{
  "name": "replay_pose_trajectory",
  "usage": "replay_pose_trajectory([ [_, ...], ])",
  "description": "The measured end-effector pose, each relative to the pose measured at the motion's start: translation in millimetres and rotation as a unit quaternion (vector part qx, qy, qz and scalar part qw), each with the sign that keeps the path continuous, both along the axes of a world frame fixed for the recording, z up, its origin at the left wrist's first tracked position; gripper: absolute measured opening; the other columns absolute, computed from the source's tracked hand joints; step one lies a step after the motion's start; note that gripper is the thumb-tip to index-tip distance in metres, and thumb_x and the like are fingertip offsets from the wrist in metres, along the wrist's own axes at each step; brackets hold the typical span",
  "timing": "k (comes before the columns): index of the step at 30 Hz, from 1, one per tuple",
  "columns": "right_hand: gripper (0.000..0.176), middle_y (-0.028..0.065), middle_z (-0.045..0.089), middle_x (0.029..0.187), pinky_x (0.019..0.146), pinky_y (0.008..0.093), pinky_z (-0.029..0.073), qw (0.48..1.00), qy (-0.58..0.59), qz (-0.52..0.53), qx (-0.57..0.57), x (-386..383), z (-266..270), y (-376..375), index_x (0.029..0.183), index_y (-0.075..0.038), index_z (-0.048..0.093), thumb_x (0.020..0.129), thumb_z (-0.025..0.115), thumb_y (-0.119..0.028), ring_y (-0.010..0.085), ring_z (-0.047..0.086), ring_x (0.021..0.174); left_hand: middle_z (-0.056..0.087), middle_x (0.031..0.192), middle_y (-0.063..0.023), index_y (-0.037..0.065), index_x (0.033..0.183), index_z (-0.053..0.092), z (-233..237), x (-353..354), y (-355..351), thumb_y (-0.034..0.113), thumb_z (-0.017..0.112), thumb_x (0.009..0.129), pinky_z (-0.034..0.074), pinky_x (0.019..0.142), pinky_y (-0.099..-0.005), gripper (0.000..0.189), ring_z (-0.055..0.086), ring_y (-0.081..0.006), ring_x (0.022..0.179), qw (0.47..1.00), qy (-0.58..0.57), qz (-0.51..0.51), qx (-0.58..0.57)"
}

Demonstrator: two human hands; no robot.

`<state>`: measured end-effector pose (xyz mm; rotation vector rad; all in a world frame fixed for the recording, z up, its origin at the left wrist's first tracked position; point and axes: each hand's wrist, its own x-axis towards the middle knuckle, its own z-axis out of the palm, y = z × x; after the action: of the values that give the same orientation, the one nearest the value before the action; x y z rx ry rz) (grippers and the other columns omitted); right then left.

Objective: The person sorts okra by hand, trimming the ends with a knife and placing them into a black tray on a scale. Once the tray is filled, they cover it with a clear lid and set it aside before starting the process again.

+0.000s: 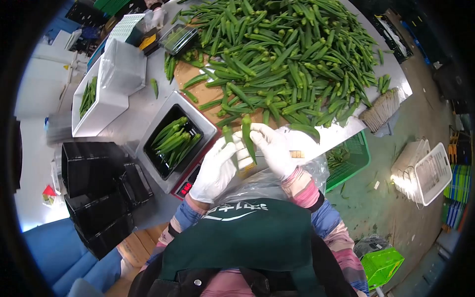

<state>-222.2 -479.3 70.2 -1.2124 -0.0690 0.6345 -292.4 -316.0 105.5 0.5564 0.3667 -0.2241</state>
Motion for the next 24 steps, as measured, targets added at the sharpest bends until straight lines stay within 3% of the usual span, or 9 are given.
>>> replay_pose_trajectory([
  [5, 0.027, 0.0052, 0.068, 0.107, 0.084, 0.0243, 0.052, 0.997, 0.032, -0.042, -0.053, -13.4, -0.9, 16.4, 0.12, 0.002, 0.059, 0.096, 0.066, -0.008, 0.0096, 0.063, 0.092, 0.061, 0.12, -0.0113, -0.003, 0.128, 0.052, -13.6, -4.2, -0.5, 0.008, 0.051, 0.104, 0.057, 0.091, -0.0385, 0.027, 0.064, -0.0206, 0.105, 0.999, 0.026, 0.025, 0.006],
  [11, 0.036, 0.0059, 0.067, 0.104, 0.082, 0.0228, 0.051, 0.995, -0.029, -0.066, -0.063, -17.7, -8.4, 21.4, 0.126, 0.001, 0.061, 0.093, 0.07, -0.009, 0.0108, 0.061, 0.095, 0.063, 0.118, -0.0086, 0.001, 0.133, 0.05, -8.2, -1.3, 2.2, 0.008, 0.054, 0.102, 0.056, 0.086, -0.0354, 0.032, 0.065, -0.0181, 0.098, 1.0, 0.017, -0.013, 0.023],
  [12, 0.037, 0.0065, 0.067, 0.105, 0.082, 0.0231, 0.051, 0.989, -0.092, -0.045, -0.11, -17.2, -8.4, 20.7, 0.126, 0.001, 0.062, 0.092, 0.07, -0.01, 0.011, 0.061, 0.097, 0.063, 0.118, -0.0083, 0.001, 0.135, 0.05, -11.1, -3.3, 3.0, 0.009, 0.055, 0.102, 0.056, 0.085, -0.0343, 0.034, 0.064, -0.0174, 0.097, 0.999, 0.019, -0.018, 0.033],
  [15, 0.033, 0.0084, 0.068, 0.108, 0.085, 0.0251, 0.05, 0.941, -0.235, 0.01, -0.244, -15.1, -9.8, 12.9, 0.123, -0.002, 0.067, 0.091, 0.07, -0.012, 0.0122, 0.06, 0.104, 0.062, 0.116, -0.0072, 0.001, 0.138, 0.048, -11.1, -9.3, 7.6, 0.009, 0.056, 0.102, 0.054, 0.078, -0.0297, 0.038, 0.063, -0.0145, 0.093, 0.996, 0.018, -0.026, 0.079],
  [17, 0.033, 0.0045, 0.066, 0.106, 0.084, 0.0241, 0.05, 0.966, -0.18, 0.001, -0.187, -15.8, 9.5, 17.1, 0.125, -0.002, 0.067, 0.093, 0.068, -0.011, 0.011, 0.06, 0.097, 0.063, 0.115, -0.0075, 0.001, 0.134, 0.051, 1.6, -10.7, 19.1, 0.007, 0.057, 0.1, 0.052, 0.078, -0.0247, 0.035, 0.062, -0.0106, 0.089, 0.979, 0.01, -0.008, 0.204],
  [19, 0.031, 0.0042, 0.067, 0.11, 0.089, 0.0245, 0.049, 0.976, -0.119, 0.013, -0.184, -14.5, 8.1, 15.6, 0.126, -0.002, 0.066, 0.097, 0.064, -0.012, 0.0114, 0.061, 0.099, 0.064, 0.116, -0.0073, 0.0, 0.133, 0.052, 11.1, -12.3, 37.6, 0.001, 0.058, 0.098, 0.052, 0.086, -0.0264, 0.035, 0.062, -0.0118, 0.099, 0.935, -0.013, 0.049, 0.352],
  [22, 0.029, 0.0066, 0.069, 0.117, 0.094, 0.0264, 0.048, 0.971, -0.146, 0.021, -0.189, -12.4, -1.4, 12.6, 0.125, -0.001, 0.066, 0.099, 0.062, -0.013, 0.0124, 0.062, 0.106, 0.066, 0.118, -0.0083, 0.004, 0.126, 0.06, -1.4, -18.5, 80.3, -0.004, 0.061, 0.092, 0.05, 0.095, -0.0311, 0.035, 0.064, -0.0209, 0.106, 0.726, -0.07, 0.173, 0.662],
  [23, 0.028, 0.0085, 0.069, 0.121, 0.098, 0.028, 0.047, 0.972, -0.138, 0.028, -0.189, -12.1, -3.8, 12.1, 0.125, 0.0, 0.066, 0.1, 0.06, -0.013, 0.0135, 0.062, 0.112, 0.066, 0.117, -0.0099, 0.005, 0.126, 0.061, 0.7, -24.8, 91.5, -0.006, 0.061, 0.09, 0.049, 0.096, -0.0324, 0.038, 0.064, -0.0239, 0.107, 0.648, -0.075, 0.166, 0.74],
  [24, 0.028, 0.0065, 0.069, 0.118, 0.094, 0.0266, 0.047, 0.972, -0.141, 0.027, -0.188, -12.2, -5.5, 12.5, 0.124, -0.002, 0.067, 0.099, 0.061, -0.013, 0.0118, 0.061, 0.106, 0.066, 0.117, -0.0115, 0.006, 0.127, 0.061, 2.4, -31.1, 101.9, -0.007, 0.061, 0.088, 0.049, 0.097, -0.0337, 0.041, 0.063, -0.027, 0.109, 0.561, -0.079, 0.156, 0.809],
])
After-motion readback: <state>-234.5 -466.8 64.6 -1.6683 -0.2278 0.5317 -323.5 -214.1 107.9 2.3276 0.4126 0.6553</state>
